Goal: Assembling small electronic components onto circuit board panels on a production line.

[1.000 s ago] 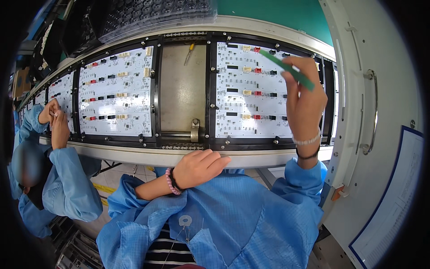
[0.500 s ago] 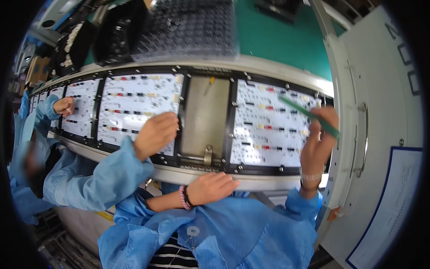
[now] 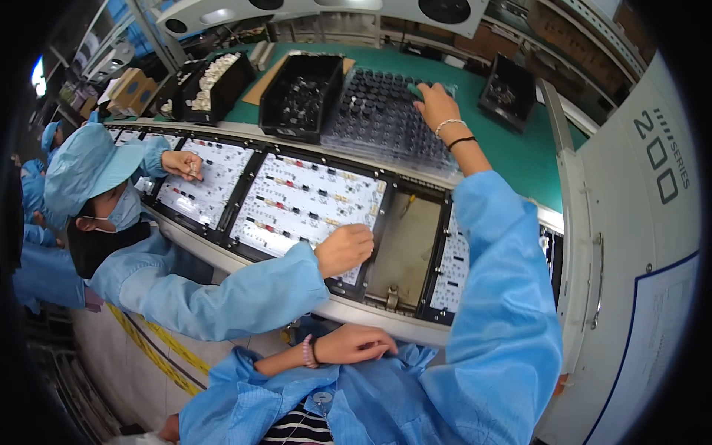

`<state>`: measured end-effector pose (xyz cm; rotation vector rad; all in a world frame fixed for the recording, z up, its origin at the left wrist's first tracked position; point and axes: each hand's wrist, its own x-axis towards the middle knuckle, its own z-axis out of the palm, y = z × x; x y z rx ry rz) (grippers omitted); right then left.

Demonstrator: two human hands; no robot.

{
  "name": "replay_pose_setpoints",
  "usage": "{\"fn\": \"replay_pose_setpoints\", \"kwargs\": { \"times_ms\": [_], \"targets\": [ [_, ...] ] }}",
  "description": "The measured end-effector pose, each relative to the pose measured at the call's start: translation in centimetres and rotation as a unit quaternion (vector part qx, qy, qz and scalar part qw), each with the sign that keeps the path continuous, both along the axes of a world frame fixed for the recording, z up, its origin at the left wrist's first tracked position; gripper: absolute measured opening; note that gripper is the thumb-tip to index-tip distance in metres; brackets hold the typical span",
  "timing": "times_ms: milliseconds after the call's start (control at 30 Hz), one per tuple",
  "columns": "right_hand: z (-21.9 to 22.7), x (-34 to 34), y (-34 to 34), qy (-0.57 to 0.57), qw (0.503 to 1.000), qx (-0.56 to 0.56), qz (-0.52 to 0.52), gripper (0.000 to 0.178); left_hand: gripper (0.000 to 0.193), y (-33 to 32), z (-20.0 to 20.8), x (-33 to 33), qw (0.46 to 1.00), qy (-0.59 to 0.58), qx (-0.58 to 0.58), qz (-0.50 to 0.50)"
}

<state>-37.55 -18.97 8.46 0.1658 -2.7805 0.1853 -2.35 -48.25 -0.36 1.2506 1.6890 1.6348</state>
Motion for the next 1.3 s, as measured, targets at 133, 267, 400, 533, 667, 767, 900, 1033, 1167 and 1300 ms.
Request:
{"fn": "replay_pose_setpoints", "kwargs": {
  "times_ms": [133, 267, 400, 533, 667, 767, 900, 1033, 1167, 1300],
  "targets": [
    [-3.0, -5.0, -0.6, -0.047, 0.998, 0.03, 0.001, 0.038, 0.023, -6.3, 3.8, 0.4, 0.976, -0.213, -0.046, -0.005],
    [-4.5, -6.2, -1.4, -0.034, 0.999, 0.018, 0.032, 0.038, 0.02, -14.2, 11.7, 1.1, 0.987, -0.147, -0.03, 0.059],
    [-4.7, -7.1, -0.6, -0.019, 0.998, 0.012, 0.053, 0.038, 0.014, -15.0, 21.3, -3.6, 0.963, 0.064, -0.148, 0.215],
    [-5.1, -7.0, -0.1, 0.002, 0.997, 0.02, 0.071, 0.038, 0.011, -10.7, 19.3, -16.3, 0.796, 0.447, -0.248, 0.325],
    [-4.4, -6.9, -0.7, 0.029, 0.989, -0.068, 0.128, 0.037, 0.016, -9.5, 14.5, -30.2, 0.683, 0.51, -0.418, 0.314],
    [-4.7, -5.0, 1.2, 0.052, 0.958, -0.186, 0.21, 0.034, 0.014, -8.1, 9.2, -38.9, 0.649, 0.52, -0.47, 0.296],
    [3.3, 5.0, -3.3, -0.27, 0.878, -0.381, 0.109, 0.033, 0.014, -10.4, 4.9, -44.0, 0.659, 0.422, -0.55, 0.291],
    [4.0, 10.2, -3.4, -0.39, 0.717, -0.571, 0.085, 0.034, 0.014, -10.0, 4.5, -45.4, 0.719, 0.335, -0.543, 0.275],
    [3.3, 11.9, -3.5, -0.444, 0.652, -0.608, 0.094, 0.035, 0.011, -10.4, 4.4, -44.7, 0.75, 0.322, -0.48, 0.322],
    [2.7, 11.7, -4.1, -0.485, 0.624, -0.598, 0.132, 0.037, 0.012, -11.7, 3.8, -44.6, 0.749, 0.401, -0.383, 0.363]
  ]
}}
